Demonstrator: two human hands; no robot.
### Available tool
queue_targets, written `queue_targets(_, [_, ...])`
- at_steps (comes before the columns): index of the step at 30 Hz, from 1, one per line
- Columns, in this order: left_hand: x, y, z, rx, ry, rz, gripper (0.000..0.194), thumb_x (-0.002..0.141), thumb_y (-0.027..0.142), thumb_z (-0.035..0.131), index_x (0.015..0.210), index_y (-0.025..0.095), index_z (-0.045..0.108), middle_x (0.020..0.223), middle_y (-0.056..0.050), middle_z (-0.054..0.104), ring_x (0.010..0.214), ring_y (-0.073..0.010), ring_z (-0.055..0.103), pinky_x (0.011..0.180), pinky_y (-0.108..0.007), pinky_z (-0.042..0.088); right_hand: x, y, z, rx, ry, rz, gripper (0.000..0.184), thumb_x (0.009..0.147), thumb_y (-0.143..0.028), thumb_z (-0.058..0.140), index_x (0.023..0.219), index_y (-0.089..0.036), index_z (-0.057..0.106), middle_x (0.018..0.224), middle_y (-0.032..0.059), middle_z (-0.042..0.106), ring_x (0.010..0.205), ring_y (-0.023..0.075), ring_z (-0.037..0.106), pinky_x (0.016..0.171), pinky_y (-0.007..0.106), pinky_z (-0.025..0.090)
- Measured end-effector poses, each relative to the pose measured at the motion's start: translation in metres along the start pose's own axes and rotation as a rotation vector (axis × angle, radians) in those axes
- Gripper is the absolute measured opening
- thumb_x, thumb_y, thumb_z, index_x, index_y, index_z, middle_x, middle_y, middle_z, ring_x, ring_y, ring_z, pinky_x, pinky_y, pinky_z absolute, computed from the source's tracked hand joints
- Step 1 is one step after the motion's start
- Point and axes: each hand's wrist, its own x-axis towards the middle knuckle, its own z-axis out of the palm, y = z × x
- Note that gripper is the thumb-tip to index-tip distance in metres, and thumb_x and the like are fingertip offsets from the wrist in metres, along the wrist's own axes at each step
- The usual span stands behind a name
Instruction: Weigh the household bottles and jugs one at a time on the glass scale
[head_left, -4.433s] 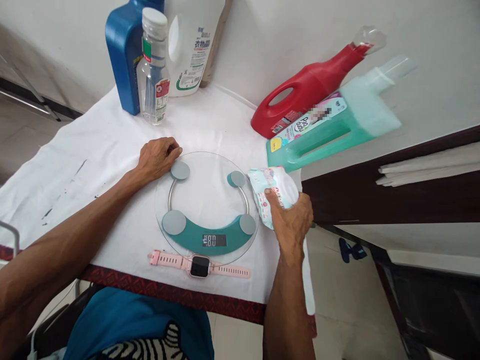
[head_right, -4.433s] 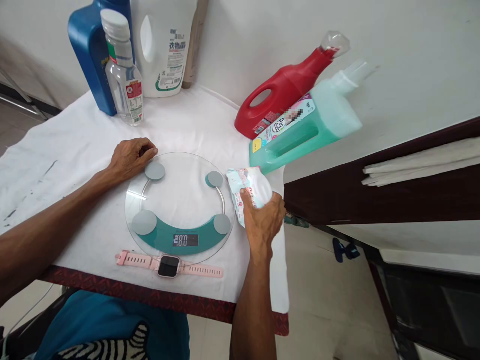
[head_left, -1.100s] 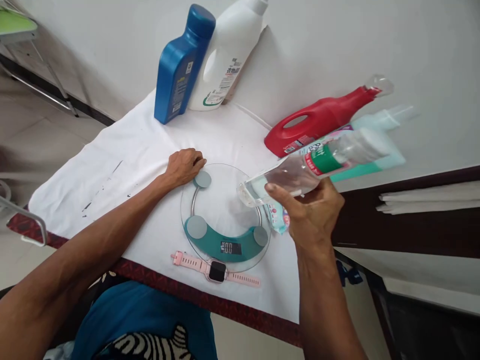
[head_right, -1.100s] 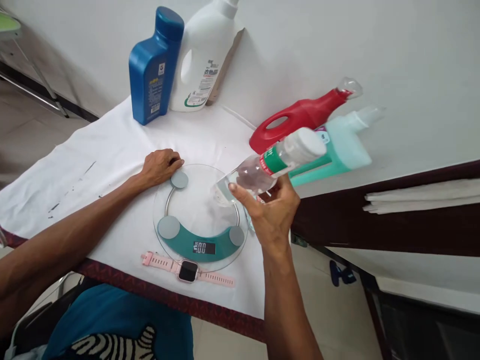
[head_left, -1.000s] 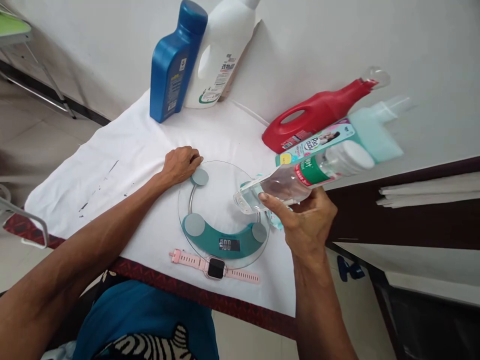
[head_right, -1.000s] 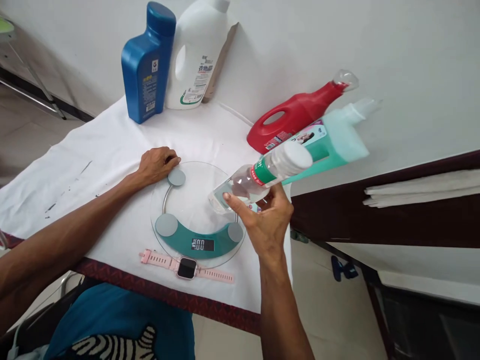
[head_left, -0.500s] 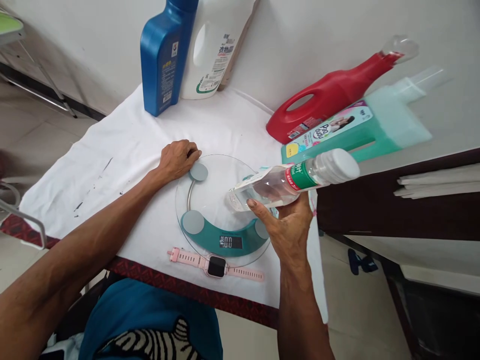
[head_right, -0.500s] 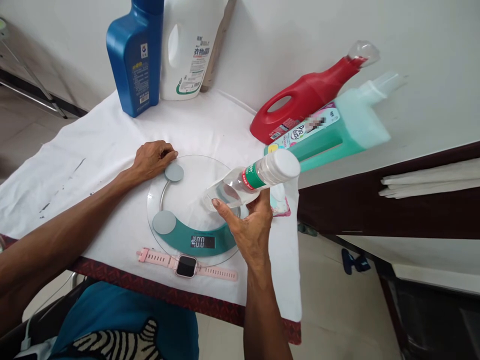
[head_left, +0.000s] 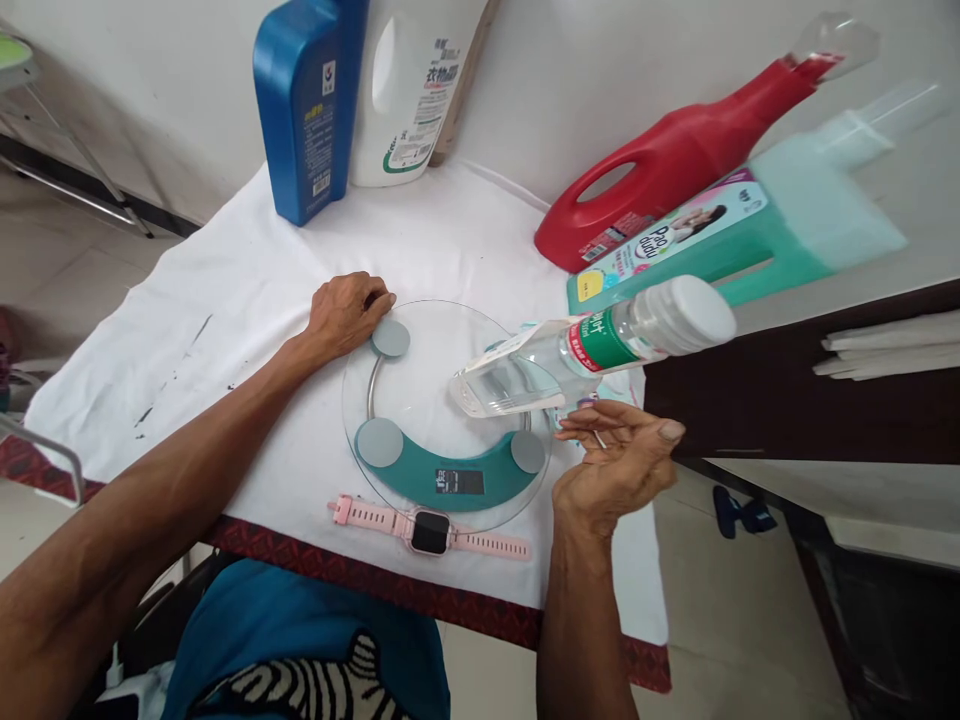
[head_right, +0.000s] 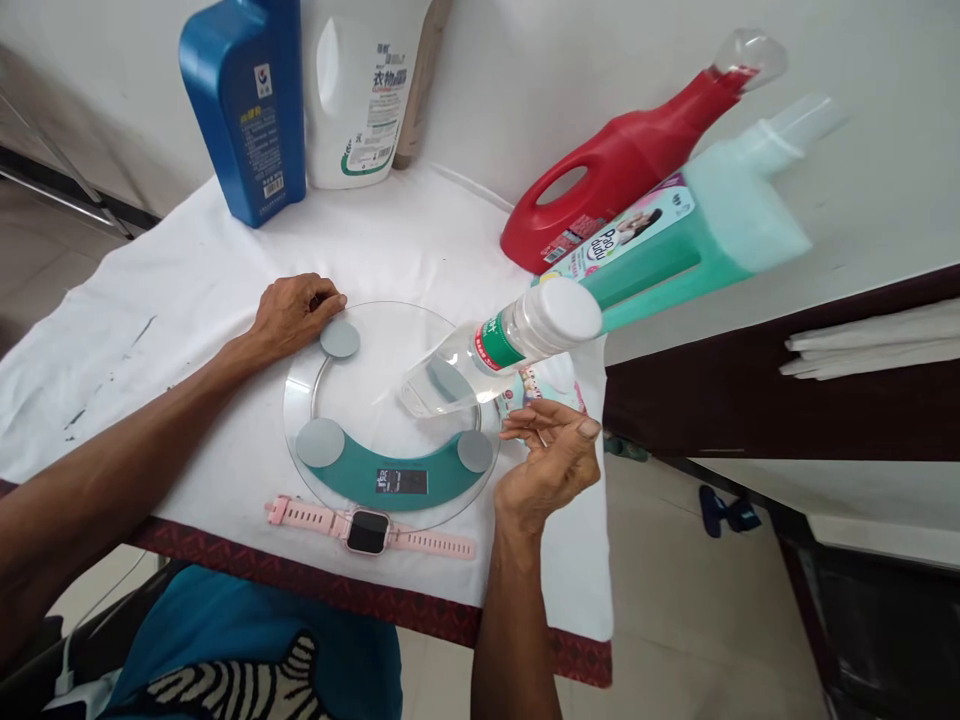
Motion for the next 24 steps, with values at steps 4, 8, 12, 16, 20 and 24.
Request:
queue_targets(4, [0.0008,0.0012,-0.0012,0.010,-0.003,0.000,0.026,0.098,0.034,0.055,0.086,0.021,0.075,0.088,-0.007,0.071,0.081,-0.0224,0.059,0.074,-0.038,0.040,-0.0032,0.0046,0.0000,-0.012,0.068,-0.002,0.064,0.099,-0.074,0.046,0.078,-0.018,0.069,0.061,0.0014,0.062,0.052,0.0153,0.059,0.046,0.029,0.046])
queue_targets(8, [0.0010,0.0022,-0.0019,0.030,-0.010,-0.012,0.027,0.098,0.035,0.054,0.088,0.021,0.075,0.089,-0.007,0.072,0.083,-0.0229,0.059,0.074,-0.038,0.040,-0.0037,0.0061,0.0017,-0.027,0.069,-0.030,0.063,0.100,-0.072,0.047,0.075,-0.018,0.068,0.057,0.0004,0.060,0.046,0.0138,0.056,0.043,0.028,0.042])
queue_targets(12, [0.0008,0.0036,-0.0028,0.035,-0.020,-0.017,0.026,0.098,0.035,0.054,0.090,0.022,0.075,0.092,-0.008,0.073,0.085,-0.0234,0.060,0.076,-0.038,0.041,-0.0035,0.0076,0.0014,-0.037,0.045,-0.026,0.063,0.099,-0.074,0.050,0.074,-0.019,0.068,0.055,0.0001,0.060,0.044,0.0137,0.054,0.042,0.028,0.041])
queue_targets(16, [0.0011,0.0040,-0.0030,0.039,-0.031,-0.023,0.025,0.099,0.034,0.055,0.089,0.022,0.074,0.093,-0.008,0.072,0.085,-0.0234,0.059,0.076,-0.038,0.042,-0.0035,0.0081,0.0000,-0.088,0.027,-0.043,0.062,0.099,-0.073,0.051,0.071,-0.020,0.067,0.057,0.0001,0.061,0.046,0.0140,0.055,0.044,0.029,0.043])
queue_targets(20, [0.0015,0.0034,-0.0025,0.040,-0.029,-0.019,0.024,0.099,0.034,0.055,0.090,0.022,0.073,0.092,-0.008,0.072,0.084,-0.0231,0.059,0.076,-0.038,0.042,-0.0033,0.0090,-0.0001,-0.097,0.017,-0.071,0.060,0.100,-0.070,0.053,0.070,-0.020,0.066,0.057,-0.0001,0.060,0.046,0.0136,0.055,0.044,0.029,0.042])
queue_targets(24, [0.0014,0.0033,-0.0024,0.041,-0.028,-0.022,0.025,0.099,0.035,0.054,0.088,0.022,0.072,0.093,-0.008,0.072,0.084,-0.0229,0.058,0.077,-0.038,0.041,-0.0033,0.0103,-0.0005,-0.099,-0.002,-0.092,0.057,0.101,-0.067,0.056,0.069,-0.020,0.066,0.057,-0.0006,0.061,0.046,0.0129,0.055,0.044,0.028,0.043])
